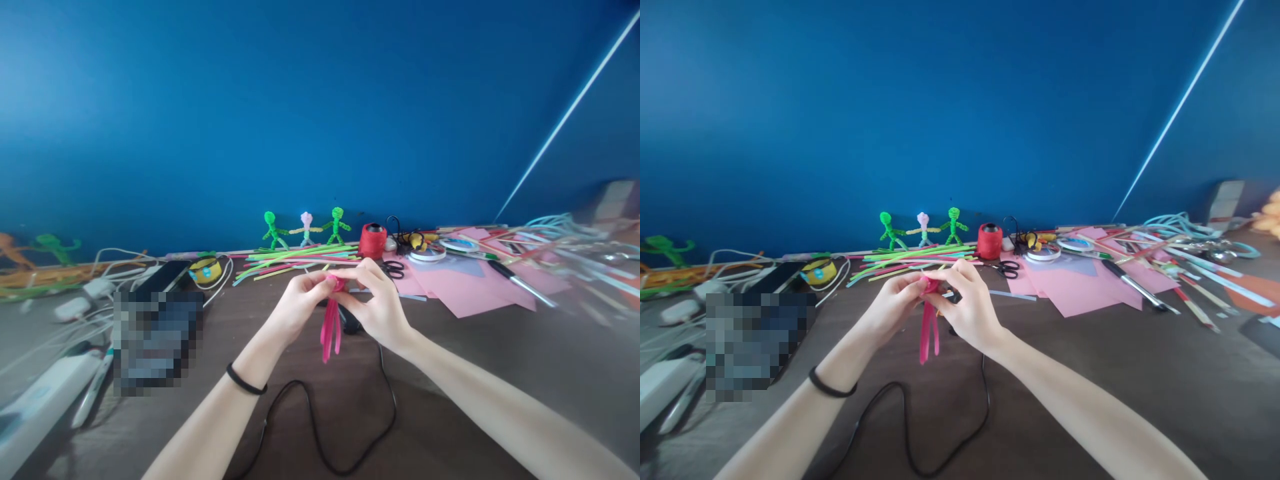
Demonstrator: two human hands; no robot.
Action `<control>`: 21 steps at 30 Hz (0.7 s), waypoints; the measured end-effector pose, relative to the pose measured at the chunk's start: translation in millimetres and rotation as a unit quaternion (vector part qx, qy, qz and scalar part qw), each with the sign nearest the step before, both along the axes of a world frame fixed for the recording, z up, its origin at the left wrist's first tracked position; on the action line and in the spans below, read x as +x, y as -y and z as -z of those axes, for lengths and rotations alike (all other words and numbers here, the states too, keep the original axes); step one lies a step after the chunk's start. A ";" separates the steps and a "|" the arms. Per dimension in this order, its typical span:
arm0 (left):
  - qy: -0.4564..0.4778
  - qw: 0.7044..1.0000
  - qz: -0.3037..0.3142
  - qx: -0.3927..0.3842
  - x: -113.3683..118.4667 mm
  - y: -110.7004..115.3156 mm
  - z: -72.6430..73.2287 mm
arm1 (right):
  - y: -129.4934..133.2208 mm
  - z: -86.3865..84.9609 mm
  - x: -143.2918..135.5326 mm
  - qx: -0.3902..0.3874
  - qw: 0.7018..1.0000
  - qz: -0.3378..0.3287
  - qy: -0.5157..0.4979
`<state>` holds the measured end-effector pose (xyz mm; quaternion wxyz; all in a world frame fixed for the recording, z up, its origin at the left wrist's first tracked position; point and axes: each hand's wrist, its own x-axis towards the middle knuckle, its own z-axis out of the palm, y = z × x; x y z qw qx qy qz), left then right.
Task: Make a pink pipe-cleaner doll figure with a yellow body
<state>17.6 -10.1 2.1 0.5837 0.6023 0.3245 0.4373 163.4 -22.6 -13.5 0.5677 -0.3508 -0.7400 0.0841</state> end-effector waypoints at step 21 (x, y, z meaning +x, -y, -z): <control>-0.051 0.997 0.011 0.054 -0.7 2.2 -4.0 | 3.7 -3.3 0.3 0.050 0.999 0.006 0.008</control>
